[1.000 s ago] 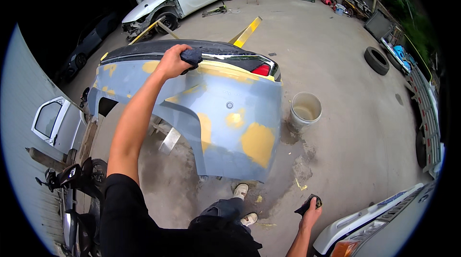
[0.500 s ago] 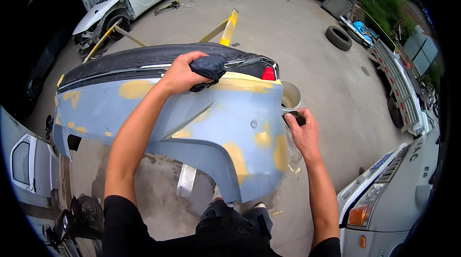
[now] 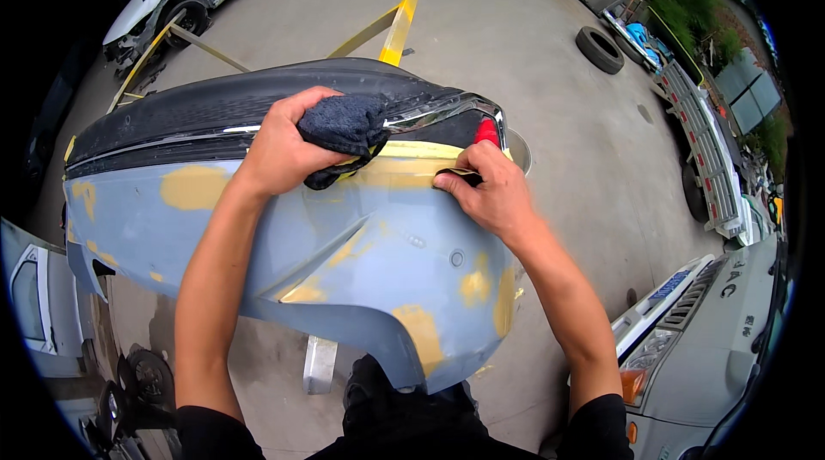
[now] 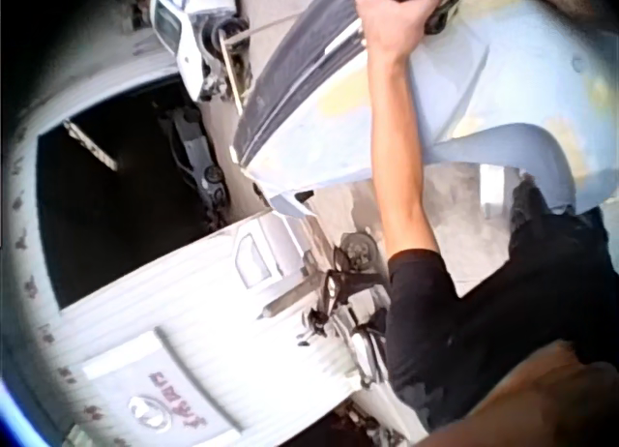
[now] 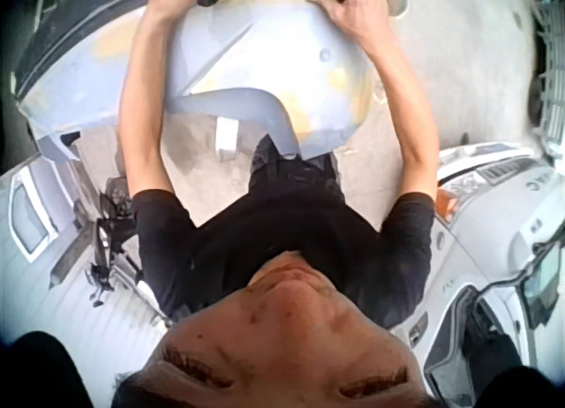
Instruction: The person sands the surface of a detached car bumper using a sanding block and a cloth, repeatedly dipping the cloth into a bucket of water. The person works on the edges and flat areas of the bumper, smoothing the surface.
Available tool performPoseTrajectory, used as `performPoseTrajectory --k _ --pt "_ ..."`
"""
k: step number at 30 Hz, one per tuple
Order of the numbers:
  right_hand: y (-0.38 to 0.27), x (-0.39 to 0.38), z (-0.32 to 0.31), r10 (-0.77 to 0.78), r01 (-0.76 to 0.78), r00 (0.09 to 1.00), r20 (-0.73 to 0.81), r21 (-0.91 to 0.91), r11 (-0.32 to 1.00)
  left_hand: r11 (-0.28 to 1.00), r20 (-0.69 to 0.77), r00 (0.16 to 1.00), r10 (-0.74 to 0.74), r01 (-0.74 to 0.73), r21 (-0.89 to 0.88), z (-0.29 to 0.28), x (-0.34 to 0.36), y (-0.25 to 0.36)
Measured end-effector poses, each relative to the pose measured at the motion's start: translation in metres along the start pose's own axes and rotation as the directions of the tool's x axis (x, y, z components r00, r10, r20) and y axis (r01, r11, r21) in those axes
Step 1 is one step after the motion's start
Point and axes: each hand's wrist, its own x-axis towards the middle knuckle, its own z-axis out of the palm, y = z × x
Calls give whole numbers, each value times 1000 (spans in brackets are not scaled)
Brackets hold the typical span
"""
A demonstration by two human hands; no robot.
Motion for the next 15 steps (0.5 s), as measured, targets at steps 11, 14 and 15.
performPoseTrajectory --k 11,14,15 --pt "-1 7 7 -128 128 992 -20 -1 992 999 -5 1000 10 -10 45 -1 -2 0" --pt "28 0 -6 -59 60 998 -14 62 996 999 -3 1000 25 -25 29 -4 -4 -3" --pt "31 -1 -4 -60 61 998 -17 53 997 1000 2 1000 27 -27 15 -1 -4 -2"
